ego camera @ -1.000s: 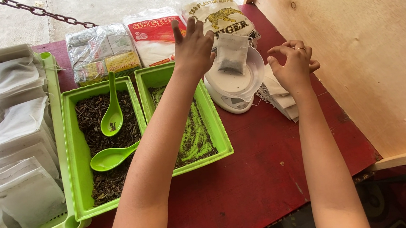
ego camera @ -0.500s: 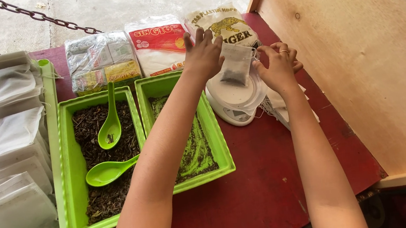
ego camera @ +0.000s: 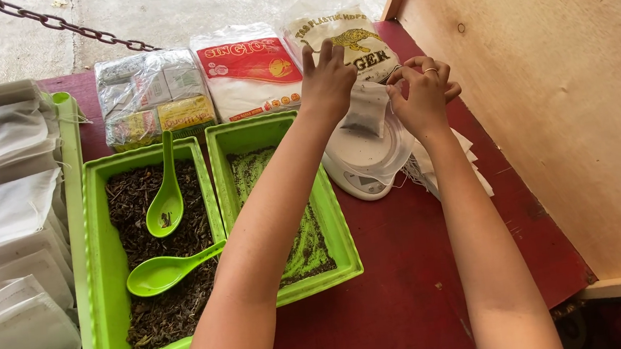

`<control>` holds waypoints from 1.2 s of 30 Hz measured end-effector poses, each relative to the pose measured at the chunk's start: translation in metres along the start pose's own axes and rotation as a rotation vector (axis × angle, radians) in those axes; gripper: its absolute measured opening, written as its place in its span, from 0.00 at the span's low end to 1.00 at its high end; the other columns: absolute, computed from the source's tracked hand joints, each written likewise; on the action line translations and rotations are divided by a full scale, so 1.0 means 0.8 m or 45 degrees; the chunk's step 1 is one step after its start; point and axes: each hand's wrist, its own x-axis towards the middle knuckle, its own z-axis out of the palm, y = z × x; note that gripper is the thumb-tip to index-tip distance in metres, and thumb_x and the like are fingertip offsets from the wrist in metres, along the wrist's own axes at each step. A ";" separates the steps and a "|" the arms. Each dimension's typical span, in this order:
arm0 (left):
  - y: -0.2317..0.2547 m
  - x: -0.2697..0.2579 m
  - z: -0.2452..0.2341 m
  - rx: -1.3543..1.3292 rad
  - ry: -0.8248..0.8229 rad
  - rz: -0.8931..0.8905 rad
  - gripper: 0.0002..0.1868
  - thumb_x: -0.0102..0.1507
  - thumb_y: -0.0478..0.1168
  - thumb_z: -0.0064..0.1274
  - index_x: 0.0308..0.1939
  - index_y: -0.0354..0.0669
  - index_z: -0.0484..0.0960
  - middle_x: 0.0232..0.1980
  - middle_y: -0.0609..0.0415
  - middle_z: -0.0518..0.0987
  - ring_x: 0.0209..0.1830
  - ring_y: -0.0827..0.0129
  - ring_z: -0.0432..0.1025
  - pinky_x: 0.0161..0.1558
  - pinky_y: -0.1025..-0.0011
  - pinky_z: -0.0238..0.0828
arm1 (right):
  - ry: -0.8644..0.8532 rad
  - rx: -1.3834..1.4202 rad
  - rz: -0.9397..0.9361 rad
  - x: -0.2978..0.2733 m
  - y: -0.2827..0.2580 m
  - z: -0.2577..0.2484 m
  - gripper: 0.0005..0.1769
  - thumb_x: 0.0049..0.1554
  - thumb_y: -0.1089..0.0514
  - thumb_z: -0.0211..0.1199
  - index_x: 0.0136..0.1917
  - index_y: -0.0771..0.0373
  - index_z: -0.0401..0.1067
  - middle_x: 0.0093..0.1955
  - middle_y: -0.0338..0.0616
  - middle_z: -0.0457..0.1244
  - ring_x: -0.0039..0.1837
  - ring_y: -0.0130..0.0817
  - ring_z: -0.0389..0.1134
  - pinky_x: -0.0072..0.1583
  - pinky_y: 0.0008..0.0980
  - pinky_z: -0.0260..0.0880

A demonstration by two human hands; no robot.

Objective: The person fills white tea bags with loose tea leaves using a green plastic spoon. They scoop the leaves from a green tray, pour them into the open bag, and then place the filled bag onto a tray of completed items. The process is repeated continuously throughout the video.

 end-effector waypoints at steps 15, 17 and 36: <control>-0.028 -0.059 -0.108 -0.281 0.281 0.033 0.03 0.61 0.37 0.55 0.33 0.48 0.83 0.43 0.53 0.75 0.58 0.51 0.59 0.58 0.42 0.50 | -0.001 -0.008 -0.174 -0.011 -0.070 -0.095 0.03 0.62 0.55 0.65 0.50 0.48 0.77 0.65 0.39 0.59 0.70 0.48 0.47 0.58 0.50 0.42; -0.040 -0.072 -0.133 -0.328 0.324 0.032 0.02 0.60 0.38 0.56 0.32 0.52 0.82 0.42 0.56 0.74 0.57 0.53 0.60 0.56 0.45 0.49 | 0.042 -0.022 -0.259 -0.011 -0.086 -0.112 0.03 0.62 0.56 0.65 0.50 0.50 0.77 0.65 0.40 0.60 0.70 0.48 0.47 0.56 0.50 0.41; -0.273 -0.361 -0.378 -0.593 -0.237 -0.419 0.09 0.60 0.46 0.52 0.44 0.56 0.82 0.54 0.52 0.69 0.63 0.60 0.56 0.58 0.57 0.51 | -0.114 0.334 -0.719 -0.054 -0.441 -0.113 0.06 0.59 0.58 0.69 0.51 0.55 0.77 0.61 0.46 0.62 0.67 0.47 0.53 0.58 0.51 0.40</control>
